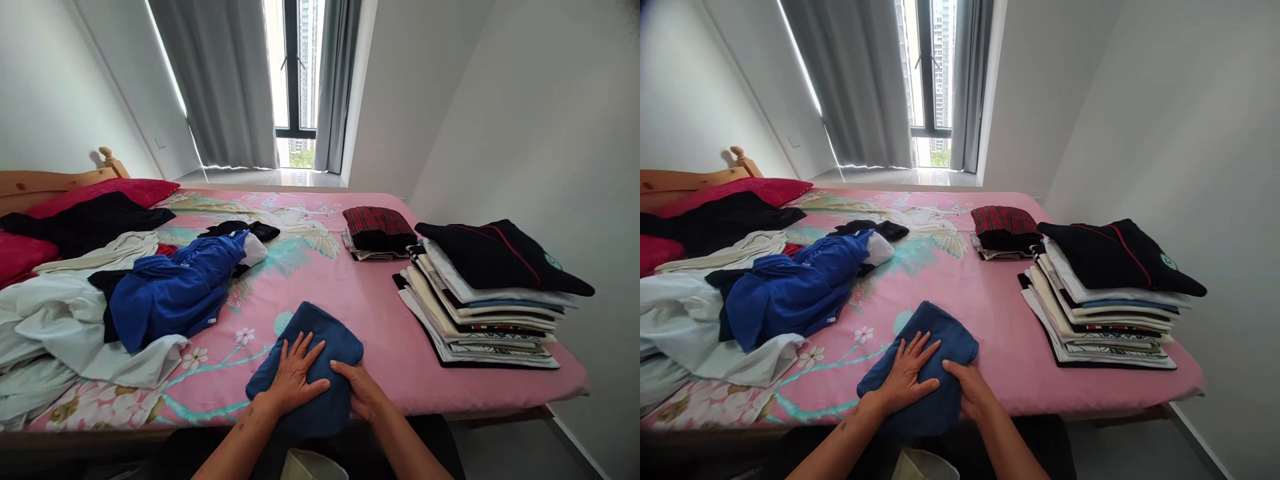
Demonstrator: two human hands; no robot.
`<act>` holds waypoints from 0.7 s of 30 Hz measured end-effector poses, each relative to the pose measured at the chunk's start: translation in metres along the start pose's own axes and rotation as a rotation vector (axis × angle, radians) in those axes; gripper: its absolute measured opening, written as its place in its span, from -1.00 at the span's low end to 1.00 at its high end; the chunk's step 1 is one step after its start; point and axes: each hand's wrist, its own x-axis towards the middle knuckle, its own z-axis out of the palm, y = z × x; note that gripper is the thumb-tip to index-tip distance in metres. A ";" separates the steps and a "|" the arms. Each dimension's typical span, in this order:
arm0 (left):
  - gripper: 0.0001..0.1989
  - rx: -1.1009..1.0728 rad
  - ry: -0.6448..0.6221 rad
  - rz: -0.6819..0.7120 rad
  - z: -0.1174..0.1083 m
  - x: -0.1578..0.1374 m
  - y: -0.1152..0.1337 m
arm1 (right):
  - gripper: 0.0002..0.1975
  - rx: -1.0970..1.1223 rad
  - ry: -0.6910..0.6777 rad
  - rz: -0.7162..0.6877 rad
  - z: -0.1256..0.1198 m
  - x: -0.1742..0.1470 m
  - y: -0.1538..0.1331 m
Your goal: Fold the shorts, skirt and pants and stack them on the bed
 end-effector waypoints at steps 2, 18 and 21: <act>-0.34 -0.172 0.040 -0.020 -0.008 0.006 -0.007 | -0.48 0.039 0.034 -0.016 0.008 -0.003 -0.007; -0.44 0.568 0.404 -0.527 0.013 0.030 -0.105 | -0.88 0.211 0.104 -0.556 0.059 0.028 -0.275; -0.44 0.577 0.450 -0.505 0.014 0.028 -0.118 | -0.82 0.267 0.027 -0.771 0.072 0.069 -0.360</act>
